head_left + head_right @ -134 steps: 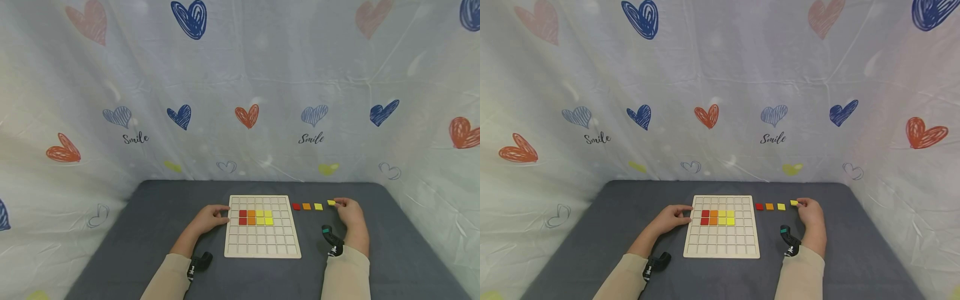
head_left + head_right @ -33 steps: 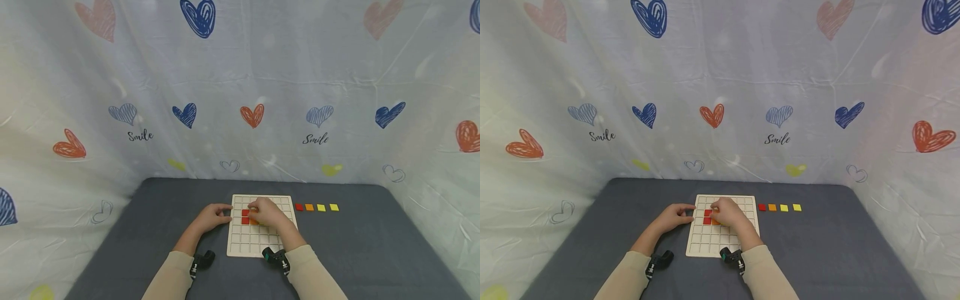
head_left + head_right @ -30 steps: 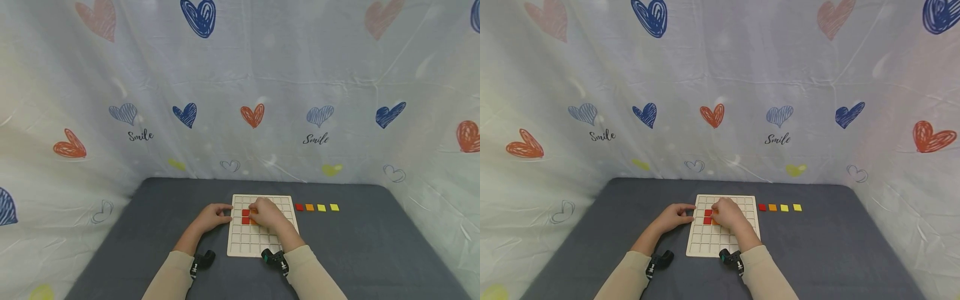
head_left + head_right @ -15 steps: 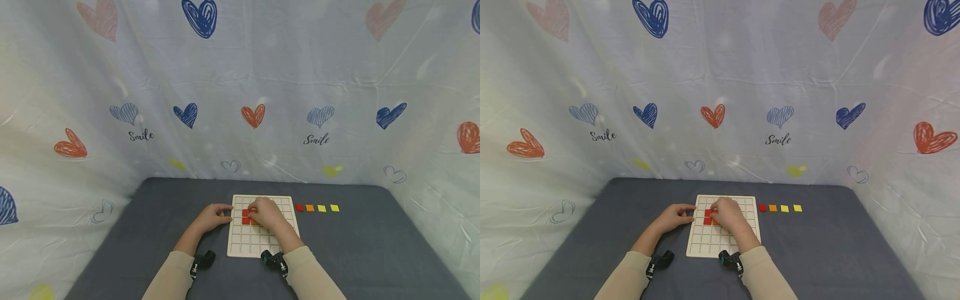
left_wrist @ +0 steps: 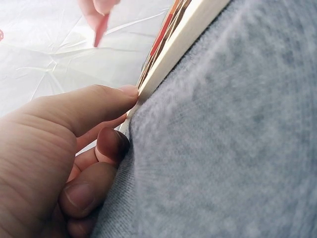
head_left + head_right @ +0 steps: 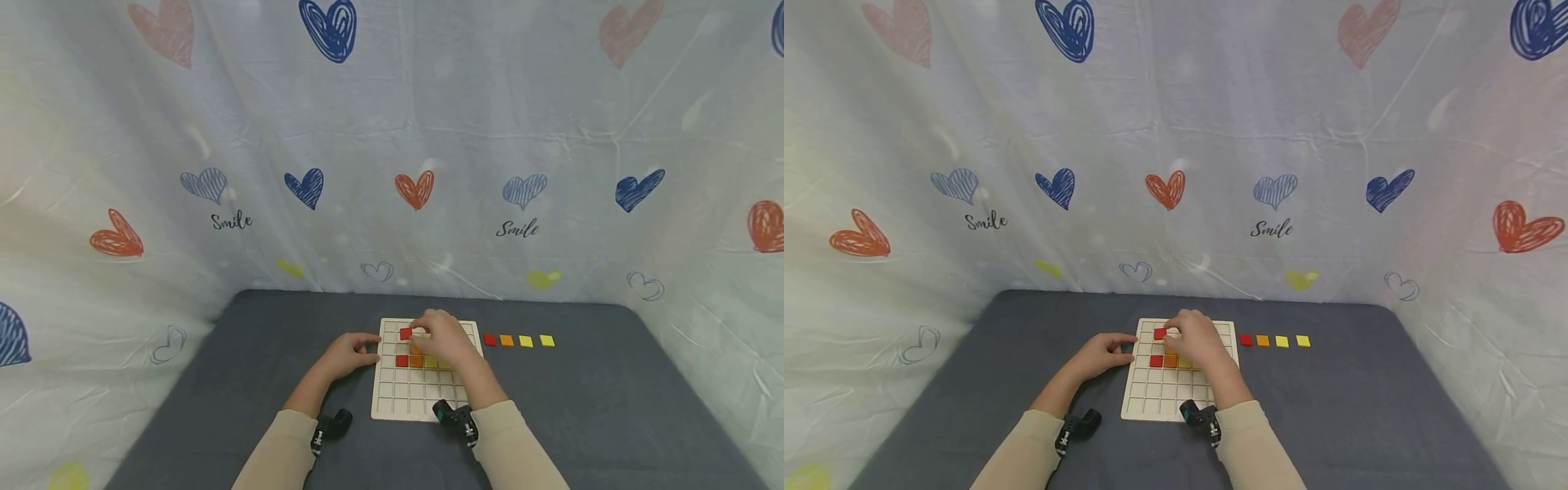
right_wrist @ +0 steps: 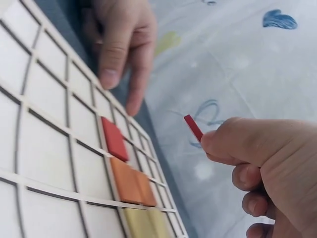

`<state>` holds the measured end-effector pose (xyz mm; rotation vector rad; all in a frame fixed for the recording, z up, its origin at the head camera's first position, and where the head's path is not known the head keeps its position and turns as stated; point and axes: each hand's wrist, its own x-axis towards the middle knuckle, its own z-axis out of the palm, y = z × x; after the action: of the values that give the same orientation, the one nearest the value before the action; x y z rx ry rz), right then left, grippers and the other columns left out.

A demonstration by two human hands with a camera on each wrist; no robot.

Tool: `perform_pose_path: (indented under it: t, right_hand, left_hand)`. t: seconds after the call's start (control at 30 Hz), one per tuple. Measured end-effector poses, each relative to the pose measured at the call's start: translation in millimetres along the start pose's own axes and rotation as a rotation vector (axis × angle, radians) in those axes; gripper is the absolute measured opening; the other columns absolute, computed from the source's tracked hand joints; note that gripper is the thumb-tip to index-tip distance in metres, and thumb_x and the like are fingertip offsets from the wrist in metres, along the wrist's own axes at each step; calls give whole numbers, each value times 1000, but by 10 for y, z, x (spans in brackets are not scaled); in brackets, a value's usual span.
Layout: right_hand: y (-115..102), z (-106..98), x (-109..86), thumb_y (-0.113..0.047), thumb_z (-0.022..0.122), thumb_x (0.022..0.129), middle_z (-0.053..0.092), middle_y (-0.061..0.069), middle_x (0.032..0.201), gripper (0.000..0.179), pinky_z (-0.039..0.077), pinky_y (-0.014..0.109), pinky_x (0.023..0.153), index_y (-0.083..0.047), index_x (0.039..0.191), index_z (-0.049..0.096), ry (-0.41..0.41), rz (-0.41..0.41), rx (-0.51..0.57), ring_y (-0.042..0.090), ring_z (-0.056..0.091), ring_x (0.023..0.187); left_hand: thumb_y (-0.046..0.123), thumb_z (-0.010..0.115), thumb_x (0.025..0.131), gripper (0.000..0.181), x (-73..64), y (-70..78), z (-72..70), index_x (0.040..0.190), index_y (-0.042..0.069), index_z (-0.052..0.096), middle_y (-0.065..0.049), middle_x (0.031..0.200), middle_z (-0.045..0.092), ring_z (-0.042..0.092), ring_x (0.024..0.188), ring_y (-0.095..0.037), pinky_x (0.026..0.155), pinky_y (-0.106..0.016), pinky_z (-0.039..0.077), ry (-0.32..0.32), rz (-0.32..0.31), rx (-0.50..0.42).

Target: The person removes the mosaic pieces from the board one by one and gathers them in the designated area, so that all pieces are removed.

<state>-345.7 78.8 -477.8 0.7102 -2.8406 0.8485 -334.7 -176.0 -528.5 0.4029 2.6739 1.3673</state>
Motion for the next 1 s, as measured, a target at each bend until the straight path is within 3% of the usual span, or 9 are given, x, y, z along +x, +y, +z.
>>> perform_pose_path:
  t: [0.53,0.73,0.9,1.0]
  right_hand:
    - [241,-496,-127,-16,71,95,54,1,90,27,39,41,71,-10,122,76,55,58,144,23,45,84]
    - [446,-653,-187,-19,71,99,63,8,111,30,44,46,80,-9,127,73,82,133,178,27,50,97]
    - [633,-729,-250,-19,69,100,62,12,128,32,45,49,85,-8,129,71,79,154,195,30,52,105]
    - [720,-727,-276,-22,69,100,61,10,123,32,44,48,83,-8,129,71,63,157,179,30,52,104]
  left_hand:
    - [20,82,90,44,-9,17,-46,132,9,71,0,64,56,48,56,-13,58,-30,40,13,-11,19]
    - [20,82,90,44,-7,34,-41,131,8,71,0,65,57,48,56,-14,58,-31,40,19,-7,24]
    - [21,81,91,44,-5,20,-15,132,8,71,1,65,57,48,56,-13,58,-29,41,6,1,31]
    - [21,81,91,44,-6,10,-9,132,9,71,1,65,57,48,56,-13,58,-29,41,5,-4,35]
